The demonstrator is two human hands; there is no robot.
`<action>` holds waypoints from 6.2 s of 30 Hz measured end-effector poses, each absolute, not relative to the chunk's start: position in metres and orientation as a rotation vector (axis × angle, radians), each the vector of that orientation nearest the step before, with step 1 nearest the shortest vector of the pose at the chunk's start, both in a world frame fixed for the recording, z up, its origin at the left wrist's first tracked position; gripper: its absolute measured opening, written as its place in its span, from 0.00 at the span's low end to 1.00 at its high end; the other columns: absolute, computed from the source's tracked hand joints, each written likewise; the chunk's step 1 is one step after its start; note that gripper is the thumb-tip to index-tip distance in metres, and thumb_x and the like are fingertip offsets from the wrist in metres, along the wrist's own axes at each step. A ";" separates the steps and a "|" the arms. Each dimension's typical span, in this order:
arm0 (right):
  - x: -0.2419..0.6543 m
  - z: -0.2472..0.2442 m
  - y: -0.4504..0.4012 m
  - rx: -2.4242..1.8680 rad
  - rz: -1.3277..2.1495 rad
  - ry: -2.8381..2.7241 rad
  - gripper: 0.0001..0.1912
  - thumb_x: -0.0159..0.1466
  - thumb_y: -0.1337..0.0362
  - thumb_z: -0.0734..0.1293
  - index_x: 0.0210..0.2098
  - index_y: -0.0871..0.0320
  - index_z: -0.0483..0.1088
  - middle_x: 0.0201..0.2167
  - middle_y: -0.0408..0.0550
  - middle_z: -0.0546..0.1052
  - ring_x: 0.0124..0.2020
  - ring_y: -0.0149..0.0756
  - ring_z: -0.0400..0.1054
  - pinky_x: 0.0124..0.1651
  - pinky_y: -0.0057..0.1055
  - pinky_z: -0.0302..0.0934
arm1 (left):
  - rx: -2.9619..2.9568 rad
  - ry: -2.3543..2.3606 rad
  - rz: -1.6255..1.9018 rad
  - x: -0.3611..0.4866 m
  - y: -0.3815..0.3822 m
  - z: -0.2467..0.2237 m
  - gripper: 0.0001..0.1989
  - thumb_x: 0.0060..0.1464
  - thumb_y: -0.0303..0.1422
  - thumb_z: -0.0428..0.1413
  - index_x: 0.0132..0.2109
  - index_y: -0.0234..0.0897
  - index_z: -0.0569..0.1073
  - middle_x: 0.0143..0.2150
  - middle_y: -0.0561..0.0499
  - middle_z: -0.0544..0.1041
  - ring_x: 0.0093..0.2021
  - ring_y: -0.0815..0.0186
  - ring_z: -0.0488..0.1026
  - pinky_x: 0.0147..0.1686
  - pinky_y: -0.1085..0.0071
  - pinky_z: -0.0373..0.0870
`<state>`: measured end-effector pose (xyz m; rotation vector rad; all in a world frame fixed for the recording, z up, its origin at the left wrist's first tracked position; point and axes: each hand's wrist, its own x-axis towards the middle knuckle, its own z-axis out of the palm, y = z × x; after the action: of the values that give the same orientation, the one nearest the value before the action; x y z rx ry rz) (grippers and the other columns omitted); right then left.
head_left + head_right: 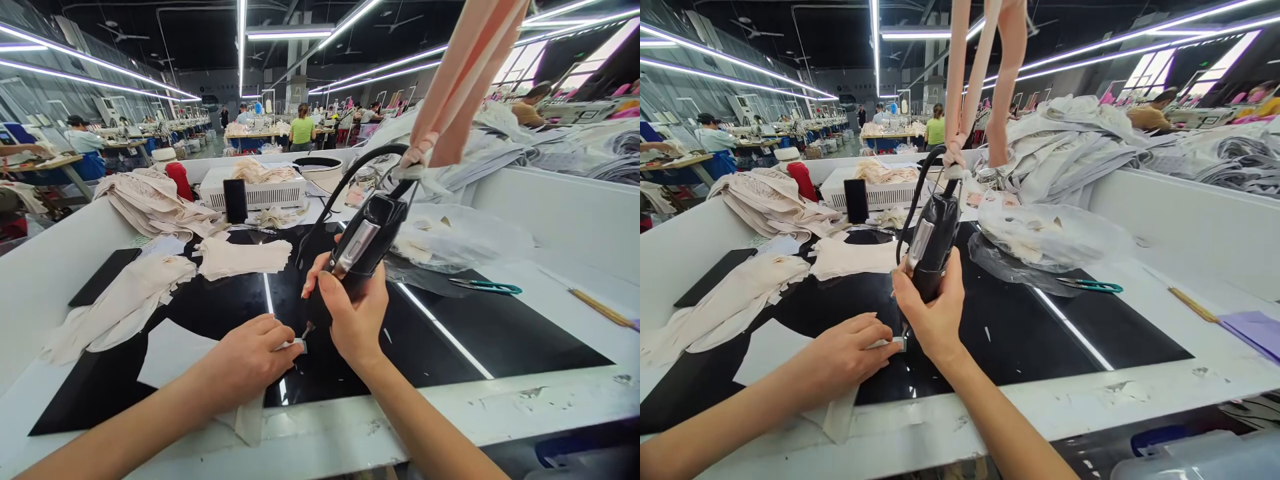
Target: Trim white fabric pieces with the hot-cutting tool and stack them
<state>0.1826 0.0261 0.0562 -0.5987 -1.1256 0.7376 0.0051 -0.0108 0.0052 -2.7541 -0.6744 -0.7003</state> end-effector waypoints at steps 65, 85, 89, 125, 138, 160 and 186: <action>0.184 0.055 0.017 -0.600 0.732 -1.179 0.14 0.63 0.61 0.77 0.40 0.49 0.67 0.29 0.35 0.79 0.22 0.29 0.71 0.25 0.27 0.73 | -2.823 -0.764 -0.677 -0.014 -0.015 0.001 0.13 0.75 0.21 0.53 0.59 0.35 0.77 0.49 0.45 0.82 0.50 0.60 0.81 0.56 0.60 0.83; 0.177 0.057 0.027 -0.522 0.782 -1.146 0.21 0.64 0.49 0.82 0.46 0.48 0.72 0.31 0.36 0.79 0.24 0.31 0.72 0.28 0.30 0.73 | -2.824 -1.018 -0.620 -0.008 -0.030 -0.007 0.12 0.66 0.15 0.58 0.51 0.33 0.76 0.47 0.44 0.80 0.45 0.58 0.80 0.49 0.64 0.82; 0.170 0.054 0.030 -0.530 0.812 -1.154 0.21 0.63 0.49 0.82 0.46 0.49 0.73 0.31 0.36 0.79 0.24 0.31 0.72 0.27 0.29 0.73 | -2.838 -1.002 -0.603 -0.006 -0.029 -0.010 0.13 0.66 0.15 0.54 0.51 0.32 0.76 0.47 0.43 0.80 0.44 0.58 0.79 0.48 0.63 0.82; 0.172 0.054 0.016 -0.495 0.854 -1.127 0.18 0.65 0.61 0.78 0.52 0.47 0.74 0.31 0.35 0.80 0.23 0.30 0.74 0.25 0.28 0.75 | -2.882 -1.096 -0.571 -0.007 -0.032 -0.003 0.13 0.70 0.16 0.53 0.53 0.32 0.78 0.48 0.44 0.81 0.45 0.58 0.79 0.49 0.62 0.81; 0.185 0.055 0.019 -0.580 0.803 -1.122 0.22 0.63 0.58 0.80 0.52 0.49 0.71 0.30 0.35 0.79 0.22 0.31 0.73 0.23 0.30 0.73 | -2.902 -1.087 -0.586 -0.008 -0.032 0.000 0.14 0.69 0.15 0.53 0.53 0.34 0.76 0.49 0.45 0.81 0.47 0.59 0.78 0.50 0.63 0.81; 0.177 0.047 -0.005 -0.613 0.705 -1.136 0.23 0.66 0.56 0.81 0.55 0.48 0.72 0.32 0.38 0.81 0.24 0.34 0.75 0.26 0.32 0.73 | -2.735 -1.455 -0.346 -0.016 -0.055 -0.010 0.22 0.54 0.08 0.50 0.46 0.40 0.67 0.49 0.46 0.79 0.47 0.58 0.79 0.47 0.66 0.80; 0.170 0.052 -0.018 -0.601 0.767 -1.109 0.25 0.64 0.54 0.83 0.55 0.47 0.73 0.32 0.38 0.81 0.22 0.33 0.72 0.22 0.30 0.71 | -2.594 -1.282 -0.246 -0.001 -0.073 -0.015 0.35 0.67 0.55 0.67 0.69 0.37 0.71 0.55 0.38 0.82 0.55 0.48 0.80 0.54 0.56 0.79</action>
<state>0.1705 -0.0182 0.0517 -0.6009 -1.1089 0.7671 -0.0011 -0.0731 -0.0154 -2.5940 -1.2818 -0.2464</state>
